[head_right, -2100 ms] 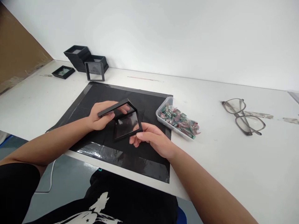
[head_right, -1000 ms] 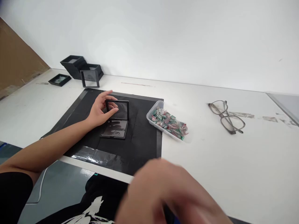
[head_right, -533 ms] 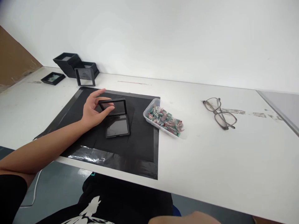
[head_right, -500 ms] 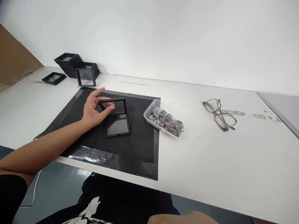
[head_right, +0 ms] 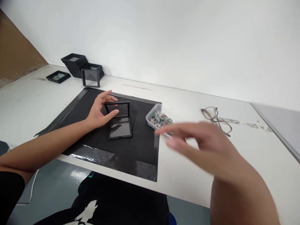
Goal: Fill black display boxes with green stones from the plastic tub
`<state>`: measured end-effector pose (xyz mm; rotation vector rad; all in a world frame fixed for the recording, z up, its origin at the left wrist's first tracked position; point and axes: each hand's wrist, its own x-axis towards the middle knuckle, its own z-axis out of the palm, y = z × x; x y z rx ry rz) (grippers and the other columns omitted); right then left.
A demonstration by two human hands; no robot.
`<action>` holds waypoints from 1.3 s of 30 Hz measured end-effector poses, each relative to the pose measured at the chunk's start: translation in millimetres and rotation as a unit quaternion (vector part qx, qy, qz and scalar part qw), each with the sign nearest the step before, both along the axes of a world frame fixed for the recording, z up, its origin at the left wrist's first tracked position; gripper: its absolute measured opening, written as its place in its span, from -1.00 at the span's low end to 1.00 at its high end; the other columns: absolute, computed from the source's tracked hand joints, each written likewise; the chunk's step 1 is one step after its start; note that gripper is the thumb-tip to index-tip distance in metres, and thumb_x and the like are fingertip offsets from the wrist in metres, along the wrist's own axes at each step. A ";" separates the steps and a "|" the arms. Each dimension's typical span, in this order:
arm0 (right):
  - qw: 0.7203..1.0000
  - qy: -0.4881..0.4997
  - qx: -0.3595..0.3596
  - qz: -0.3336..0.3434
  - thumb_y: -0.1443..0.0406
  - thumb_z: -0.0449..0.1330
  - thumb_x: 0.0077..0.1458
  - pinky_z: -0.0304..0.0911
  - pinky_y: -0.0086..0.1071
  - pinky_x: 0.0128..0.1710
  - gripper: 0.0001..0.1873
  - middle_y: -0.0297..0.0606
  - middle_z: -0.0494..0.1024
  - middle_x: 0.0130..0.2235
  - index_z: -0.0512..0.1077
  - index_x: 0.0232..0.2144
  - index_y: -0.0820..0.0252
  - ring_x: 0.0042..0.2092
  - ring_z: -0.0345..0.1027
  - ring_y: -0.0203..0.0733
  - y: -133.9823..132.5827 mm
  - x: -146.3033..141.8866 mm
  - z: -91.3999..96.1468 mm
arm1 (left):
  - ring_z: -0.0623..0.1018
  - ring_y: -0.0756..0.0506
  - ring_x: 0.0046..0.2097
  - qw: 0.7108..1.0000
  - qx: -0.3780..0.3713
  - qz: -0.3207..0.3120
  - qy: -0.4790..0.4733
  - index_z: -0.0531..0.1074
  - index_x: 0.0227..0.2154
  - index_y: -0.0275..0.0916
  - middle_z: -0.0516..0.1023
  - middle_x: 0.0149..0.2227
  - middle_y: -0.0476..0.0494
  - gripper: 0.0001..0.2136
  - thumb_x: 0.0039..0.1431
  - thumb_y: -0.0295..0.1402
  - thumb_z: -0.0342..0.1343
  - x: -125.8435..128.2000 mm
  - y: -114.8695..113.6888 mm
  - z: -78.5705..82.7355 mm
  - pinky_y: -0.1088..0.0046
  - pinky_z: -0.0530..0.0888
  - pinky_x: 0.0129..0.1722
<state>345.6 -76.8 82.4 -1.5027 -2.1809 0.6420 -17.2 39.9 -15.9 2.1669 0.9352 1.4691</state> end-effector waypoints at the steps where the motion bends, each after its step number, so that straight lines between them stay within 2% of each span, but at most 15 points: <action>1: 0.999 -0.050 -0.014 -0.016 -0.13 0.14 0.17 0.17 -0.24 -0.42 -0.55 -0.32 0.40 -0.59 0.59 -0.11 -0.06 -0.49 0.31 -0.17 27.0 -12.5 4.2 | 0.56 -0.12 0.00 1.000 0.021 -0.006 -0.003 0.13 0.27 -0.14 0.47 0.06 -0.24 -0.33 0.15 -0.24 0.27 -0.4 0.2 0.2 0.26 0.52 0.05; 3: 0.983 -0.167 -0.022 -0.069 -0.05 0.15 0.18 0.08 -0.29 -0.48 -0.59 -0.35 0.43 -0.60 0.56 -0.07 -0.03 -0.55 0.27 -0.20 71.3 -34.0 2.3 | 0.52 -0.15 0.05 0.998 0.058 -0.003 0.002 0.13 0.27 -0.12 0.42 0.13 -0.27 -0.33 0.14 -0.27 0.27 -1.4 0.5 1.6 0.23 0.50 0.05; 4: 0.974 -0.215 -0.012 -0.071 0.02 0.14 0.19 0.05 -0.30 -0.49 -0.61 -0.35 0.47 -0.58 0.54 -0.03 -0.01 -0.57 0.25 -0.22 86.5 -41.6 -3.4 | 0.52 -0.16 0.05 0.997 0.071 0.004 0.009 0.14 0.27 -0.12 0.40 0.15 -0.28 -0.33 0.13 -0.27 0.27 -1.9 0.4 2.8 0.23 0.50 0.03; 7: 0.962 -0.269 0.028 -0.036 0.17 0.09 0.20 0.04 -0.32 -0.47 -0.60 -0.30 0.58 -0.48 0.51 0.05 0.00 -0.50 0.32 -0.19 106.1 -50.6 -29.2 | 0.49 -0.21 0.09 0.994 0.104 0.014 0.031 0.17 0.25 -0.09 0.36 0.20 -0.29 -0.33 0.10 -0.25 0.28 -3.5 -1.3 6.3 0.23 0.50 -0.02; 10: 0.963 -0.266 0.033 -0.031 0.17 0.05 0.22 0.08 -0.32 -0.44 -0.60 -0.29 0.62 -0.41 0.53 0.03 -0.04 -0.43 0.38 -0.14 105.0 -48.6 -48.1 | 0.41 -0.27 0.21 0.992 0.112 -0.023 0.056 0.14 0.27 -0.05 0.32 0.24 -0.30 -0.31 0.10 -0.23 0.27 -4.0 -4.9 8.4 0.15 0.50 0.06; 14: 0.971 -0.240 0.008 -0.023 0.17 0.05 0.22 0.13 -0.32 -0.41 -0.65 -0.32 0.65 -0.36 0.59 -0.08 -0.09 -0.38 0.42 -0.14 102.9 -47.3 -51.6 | 0.40 -0.25 0.24 0.991 0.102 -0.060 0.070 0.19 0.25 -0.08 0.39 0.20 -0.30 -0.40 0.16 -0.35 0.22 -3.0 -11.3 9.6 0.05 0.41 0.24; 20: 0.985 -0.172 0.000 -0.009 0.11 0.13 0.18 0.14 -0.33 -0.43 -0.69 -0.36 0.51 -0.52 0.61 -0.13 -0.07 -0.46 0.34 -0.19 98.8 -50.0 -52.7 | 0.44 -0.19 0.21 0.993 0.076 -0.049 0.078 0.31 0.14 -0.10 0.45 0.16 -0.24 -0.63 0.29 -0.44 0.07 -3.1 -16.1 9.6 0.08 0.41 0.23; 25: 0.985 -0.173 -0.023 -0.003 0.10 0.13 0.20 0.12 -0.34 -0.42 -0.70 -0.39 0.43 -0.56 0.59 -0.10 -0.11 -0.50 0.27 -0.22 97.5 -52.1 -55.7 | 0.44 -0.14 0.21 0.993 0.071 -0.044 0.086 0.36 0.10 -0.11 0.46 0.15 -0.20 -0.67 0.33 -0.49 -0.03 -3.4 -14.1 8.4 0.14 0.40 0.23; 31: 0.974 -0.224 -0.025 0.004 0.14 0.07 0.23 0.04 -0.35 -0.45 -0.73 -0.39 0.42 -0.56 0.51 -0.11 -0.08 -0.50 0.25 -0.20 99.2 -56.0 -52.4 | 0.45 -0.15 0.20 0.991 0.075 -0.014 0.108 0.39 0.12 -0.10 0.48 0.16 -0.18 -0.67 0.33 -0.43 0.00 -3.6 -11.2 9.4 0.14 0.41 0.23; 36: 0.974 -0.226 -0.028 -0.003 0.10 0.06 0.24 0.06 -0.35 -0.44 -0.68 -0.34 0.49 -0.50 0.51 -0.04 -0.11 -0.45 0.31 -0.18 99.3 -55.8 -53.2 | 0.48 -0.17 0.17 0.989 0.094 -0.010 0.114 0.39 0.14 -0.09 0.50 0.14 -0.18 -0.63 0.29 -0.39 0.08 -3.0 -9.7 11.8 0.14 0.43 0.21; 39: 0.973 -0.231 -0.024 -0.004 0.12 0.07 0.24 0.04 -0.35 -0.44 -0.74 -0.34 0.49 -0.49 0.50 -0.12 -0.06 -0.45 0.30 -0.18 99.2 -56.3 -54.5 | 0.48 -0.16 0.17 0.989 0.094 -0.007 0.112 0.40 0.13 -0.10 0.51 0.13 -0.19 -0.63 0.27 -0.40 0.10 -2.3 -9.5 12.5 0.16 0.43 0.20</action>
